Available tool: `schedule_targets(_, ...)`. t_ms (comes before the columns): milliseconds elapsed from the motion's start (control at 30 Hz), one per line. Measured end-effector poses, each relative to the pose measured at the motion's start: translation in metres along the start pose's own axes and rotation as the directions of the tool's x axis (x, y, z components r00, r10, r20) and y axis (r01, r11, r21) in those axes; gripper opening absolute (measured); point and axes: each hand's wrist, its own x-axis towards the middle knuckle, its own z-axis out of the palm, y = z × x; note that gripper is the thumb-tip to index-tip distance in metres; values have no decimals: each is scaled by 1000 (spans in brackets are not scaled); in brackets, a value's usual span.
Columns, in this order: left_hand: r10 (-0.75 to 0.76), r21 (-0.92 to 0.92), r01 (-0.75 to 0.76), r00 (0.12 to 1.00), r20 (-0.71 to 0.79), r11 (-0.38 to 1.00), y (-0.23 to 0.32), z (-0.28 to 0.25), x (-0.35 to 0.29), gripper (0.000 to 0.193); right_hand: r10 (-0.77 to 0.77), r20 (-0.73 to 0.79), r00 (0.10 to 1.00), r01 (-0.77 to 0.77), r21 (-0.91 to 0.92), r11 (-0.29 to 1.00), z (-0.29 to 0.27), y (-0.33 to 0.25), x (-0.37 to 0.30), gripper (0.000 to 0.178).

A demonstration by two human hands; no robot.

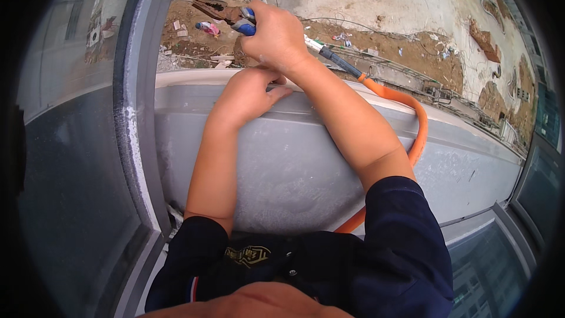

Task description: The person uses pliers to manipulate a small metal component on the edge of a window frame. They repeatedly grip and adjust the component while working on the exterior of a building.

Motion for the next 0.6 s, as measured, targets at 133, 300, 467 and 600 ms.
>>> schedule_targets(133, 9, 5, -8, 999, -46, 1000, -2, 5, -2, 27, -21, -22, 1000, 20, -30, 999, 4, 3, 0, 32)
schedule_targets(300, 27, 18, -26, 999, -40, 999, -3, 7, 1, 27, -10, -10, 1000, 10, -16, 1000, 1, 5, 0, 33)
schedule_targets(467, 29, 30, -28, 999, -25, 999, 0, 4, 2, 29, -15, -29, 999, 15, -3, 1000, 2, 6, 2, 28)
schedule_targets(600, 17, 8, -16, 1000, -15, 1000, -1, 5, 1, 27, -5, 4, 1000, 5, -28, 1000, 2, 6, 3, 29)
